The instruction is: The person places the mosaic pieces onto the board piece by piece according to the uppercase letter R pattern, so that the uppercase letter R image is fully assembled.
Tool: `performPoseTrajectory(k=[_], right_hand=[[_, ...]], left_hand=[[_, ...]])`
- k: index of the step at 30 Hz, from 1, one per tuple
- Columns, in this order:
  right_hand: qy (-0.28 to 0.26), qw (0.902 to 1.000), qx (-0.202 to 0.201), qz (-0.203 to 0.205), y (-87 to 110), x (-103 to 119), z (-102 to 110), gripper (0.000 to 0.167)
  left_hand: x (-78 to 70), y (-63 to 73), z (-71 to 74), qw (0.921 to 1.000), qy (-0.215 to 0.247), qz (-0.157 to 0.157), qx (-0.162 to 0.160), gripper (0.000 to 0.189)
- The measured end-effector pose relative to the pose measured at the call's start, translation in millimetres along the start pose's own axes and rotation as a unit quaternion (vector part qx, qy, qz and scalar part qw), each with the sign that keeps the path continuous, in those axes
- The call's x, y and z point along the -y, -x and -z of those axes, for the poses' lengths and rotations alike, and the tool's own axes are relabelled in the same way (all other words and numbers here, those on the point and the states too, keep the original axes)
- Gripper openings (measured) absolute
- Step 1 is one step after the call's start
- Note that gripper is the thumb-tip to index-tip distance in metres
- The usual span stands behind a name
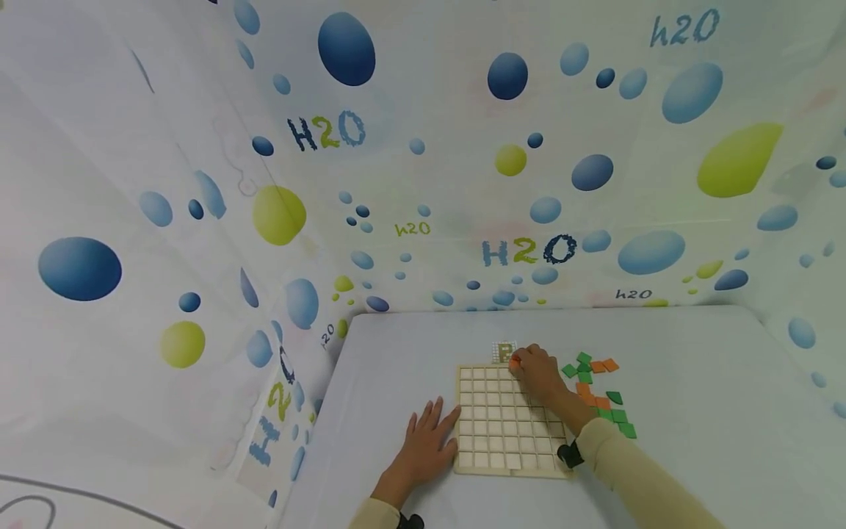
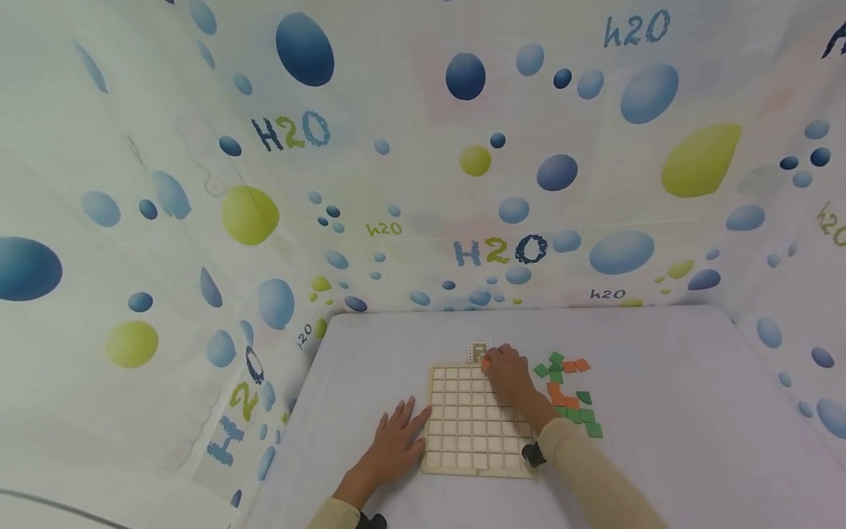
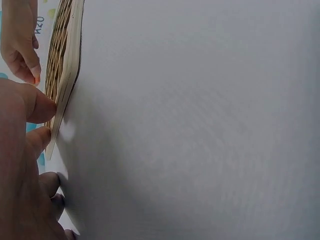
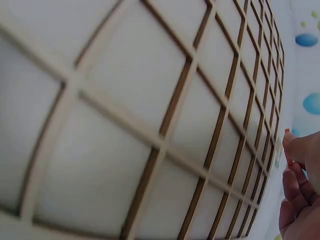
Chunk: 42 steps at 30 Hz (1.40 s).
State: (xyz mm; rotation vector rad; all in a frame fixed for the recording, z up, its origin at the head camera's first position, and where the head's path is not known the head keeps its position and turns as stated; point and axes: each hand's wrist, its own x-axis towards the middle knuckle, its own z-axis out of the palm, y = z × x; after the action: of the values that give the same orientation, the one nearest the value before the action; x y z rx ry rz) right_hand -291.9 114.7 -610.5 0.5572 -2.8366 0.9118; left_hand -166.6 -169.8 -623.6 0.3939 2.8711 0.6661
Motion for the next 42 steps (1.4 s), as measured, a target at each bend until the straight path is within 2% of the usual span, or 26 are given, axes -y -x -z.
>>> performPoseTrajectory(k=[8,15,21,27,36,42], right_hand=[[-0.005,0.9983,0.028,0.051,6.0,24.8,-15.4,0.023],[-0.007,0.9992,0.027,0.028,6.6,29.5,-28.2,0.018],[-0.021,0.9990,0.037,0.017,6.4,30.8,-27.0,0.006],[-0.017,0.9985,0.049,0.016,7.1,33.9,-25.6,0.004],[0.003,0.9964,0.014,0.083,11.7,29.7,-28.0,0.004],[-0.023,0.9971,0.027,0.068,14.3,31.3,-25.2,0.005]], left_hand=[[-1.7,1.1,-0.9,1.0000,-0.004,0.000,-0.008,0.059],[-1.5,2.1,-0.6,0.9999,0.001,-0.003,-0.012,0.059],[-1.6,2.4,-1.3,0.9999,0.004,-0.007,-0.013,0.058],[0.0,0.1,-4.5,0.9996,0.010,-0.010,-0.024,0.058],[4.2,-0.8,-9.0,0.9994,0.016,-0.010,-0.030,0.059],[4.6,-1.1,-8.7,0.9996,0.018,-0.007,-0.023,0.059]])
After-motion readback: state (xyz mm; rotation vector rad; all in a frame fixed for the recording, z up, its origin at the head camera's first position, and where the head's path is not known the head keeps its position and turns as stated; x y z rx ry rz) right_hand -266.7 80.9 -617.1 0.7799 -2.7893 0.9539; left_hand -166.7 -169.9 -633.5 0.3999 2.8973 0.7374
